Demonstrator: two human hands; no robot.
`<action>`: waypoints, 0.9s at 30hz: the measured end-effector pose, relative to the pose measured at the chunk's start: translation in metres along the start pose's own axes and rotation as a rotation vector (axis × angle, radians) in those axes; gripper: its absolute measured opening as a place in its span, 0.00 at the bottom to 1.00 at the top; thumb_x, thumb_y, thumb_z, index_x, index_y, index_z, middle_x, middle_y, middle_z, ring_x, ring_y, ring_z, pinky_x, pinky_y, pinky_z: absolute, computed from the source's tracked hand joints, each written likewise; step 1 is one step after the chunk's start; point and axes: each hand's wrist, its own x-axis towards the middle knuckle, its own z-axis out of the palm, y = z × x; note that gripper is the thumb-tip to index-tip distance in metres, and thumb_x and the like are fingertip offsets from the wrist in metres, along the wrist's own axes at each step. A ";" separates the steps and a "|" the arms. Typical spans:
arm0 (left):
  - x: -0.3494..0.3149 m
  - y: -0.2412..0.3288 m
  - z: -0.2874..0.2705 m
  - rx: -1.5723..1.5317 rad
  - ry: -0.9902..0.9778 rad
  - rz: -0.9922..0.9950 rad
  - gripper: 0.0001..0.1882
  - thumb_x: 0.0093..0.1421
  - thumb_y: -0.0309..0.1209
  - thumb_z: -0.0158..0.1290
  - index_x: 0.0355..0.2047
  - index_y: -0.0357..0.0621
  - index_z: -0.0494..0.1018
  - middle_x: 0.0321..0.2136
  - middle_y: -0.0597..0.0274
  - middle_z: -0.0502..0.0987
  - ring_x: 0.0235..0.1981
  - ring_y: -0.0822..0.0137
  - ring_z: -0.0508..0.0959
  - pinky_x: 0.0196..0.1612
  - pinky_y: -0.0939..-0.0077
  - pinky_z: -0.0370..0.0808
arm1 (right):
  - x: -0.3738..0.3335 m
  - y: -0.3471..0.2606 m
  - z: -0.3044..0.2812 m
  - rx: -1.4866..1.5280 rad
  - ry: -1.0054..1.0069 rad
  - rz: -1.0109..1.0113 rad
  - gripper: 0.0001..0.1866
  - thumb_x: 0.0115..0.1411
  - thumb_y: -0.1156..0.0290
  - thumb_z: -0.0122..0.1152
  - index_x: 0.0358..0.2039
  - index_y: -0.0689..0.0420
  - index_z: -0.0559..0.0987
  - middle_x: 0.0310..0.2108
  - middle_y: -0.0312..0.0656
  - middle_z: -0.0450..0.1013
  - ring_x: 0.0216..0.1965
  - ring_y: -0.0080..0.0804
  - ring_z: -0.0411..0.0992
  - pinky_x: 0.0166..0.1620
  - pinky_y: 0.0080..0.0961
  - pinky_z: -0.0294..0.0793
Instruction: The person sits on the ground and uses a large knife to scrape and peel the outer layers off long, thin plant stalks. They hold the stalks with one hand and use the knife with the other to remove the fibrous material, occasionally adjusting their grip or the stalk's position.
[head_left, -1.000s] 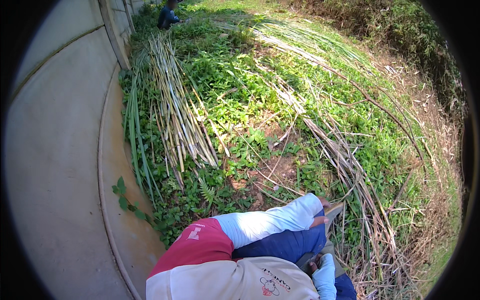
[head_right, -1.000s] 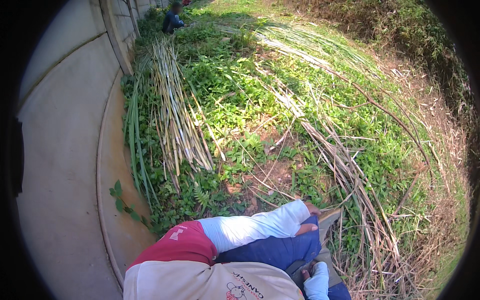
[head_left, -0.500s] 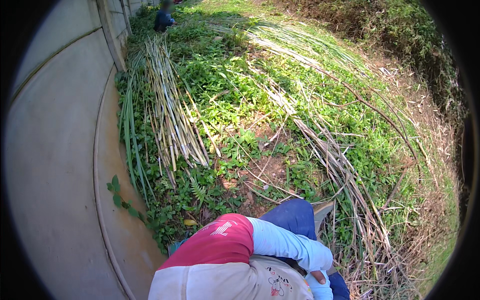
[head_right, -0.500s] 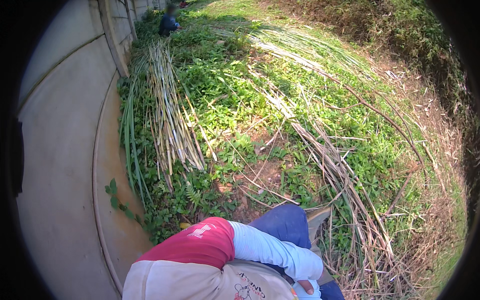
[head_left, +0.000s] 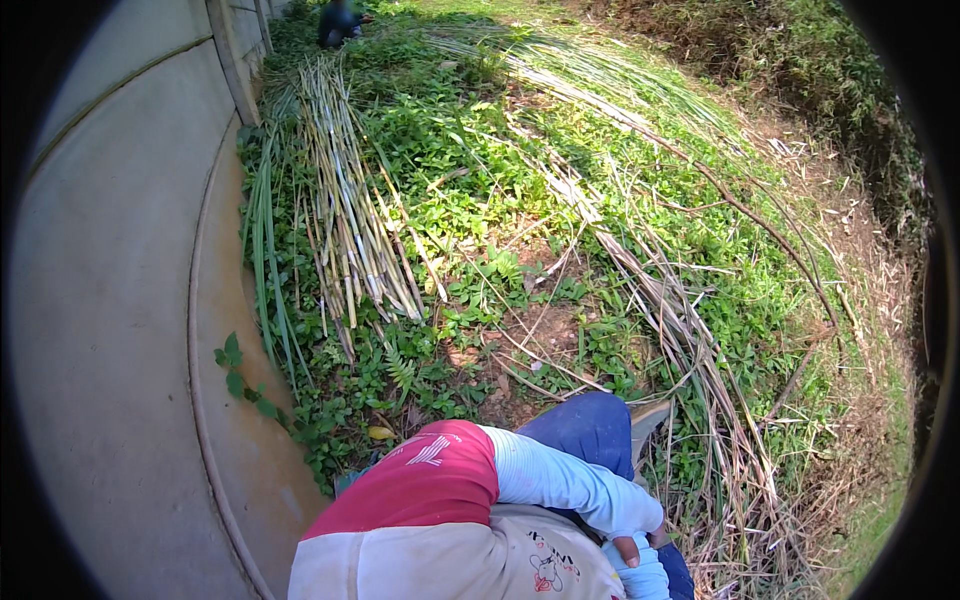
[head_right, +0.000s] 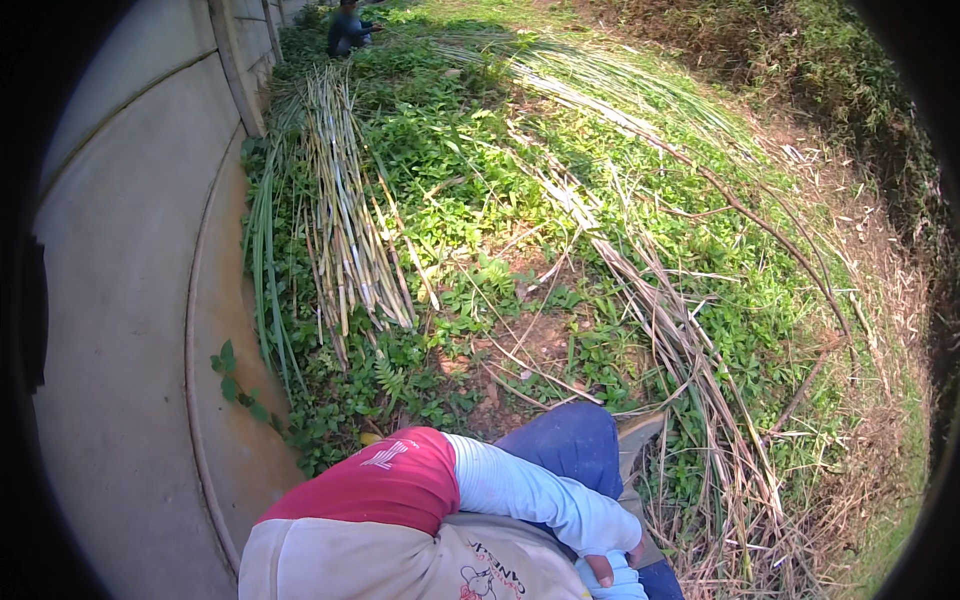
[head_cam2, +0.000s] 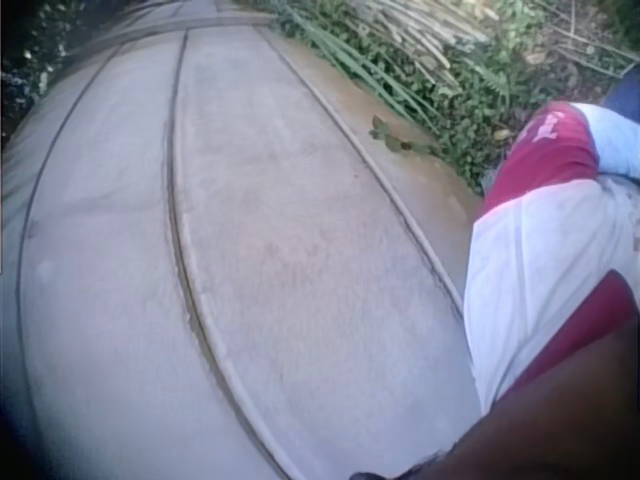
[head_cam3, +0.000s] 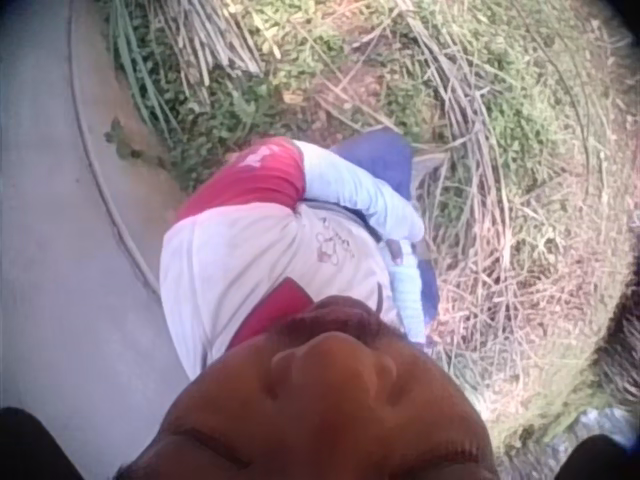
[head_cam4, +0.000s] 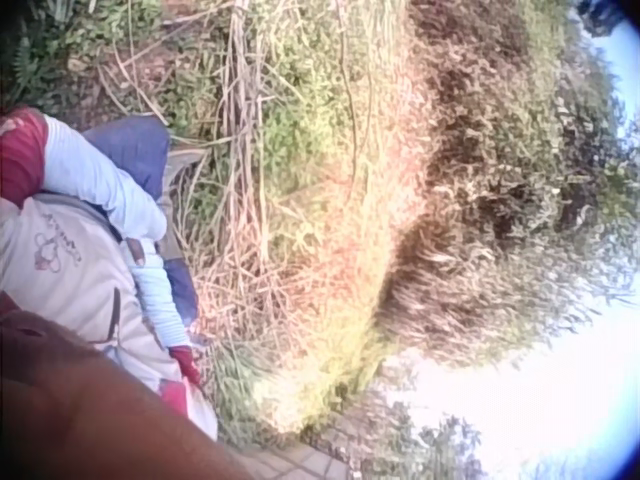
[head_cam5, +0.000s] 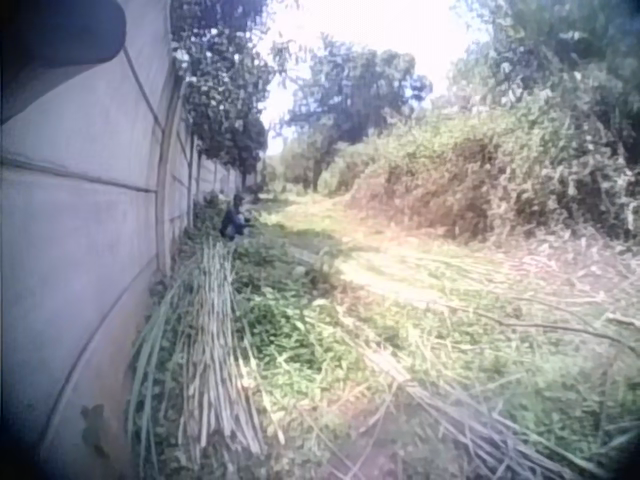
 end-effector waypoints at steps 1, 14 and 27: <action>0.004 0.004 0.003 -0.015 -0.006 0.010 0.32 0.61 0.56 0.60 0.45 0.33 0.77 0.36 0.41 0.81 0.41 0.39 0.80 0.45 0.53 0.77 | -0.002 0.000 0.001 -0.001 0.000 0.014 0.21 0.64 0.61 0.59 0.54 0.58 0.76 0.48 0.45 0.75 0.52 0.39 0.72 0.56 0.32 0.72; 0.019 0.033 0.029 -0.108 -0.067 0.081 0.33 0.61 0.57 0.60 0.44 0.33 0.77 0.35 0.41 0.80 0.40 0.39 0.80 0.45 0.54 0.77 | -0.016 -0.021 0.011 -0.048 -0.099 0.025 0.24 0.65 0.57 0.56 0.57 0.56 0.76 0.53 0.46 0.75 0.57 0.42 0.72 0.59 0.33 0.72; 0.002 0.000 0.004 -0.237 -0.145 -0.030 0.33 0.61 0.58 0.60 0.44 0.33 0.77 0.34 0.41 0.80 0.39 0.40 0.81 0.44 0.54 0.77 | -0.034 -0.106 -0.008 0.052 -0.422 0.005 0.28 0.64 0.53 0.60 0.59 0.56 0.76 0.56 0.46 0.75 0.58 0.41 0.73 0.60 0.33 0.71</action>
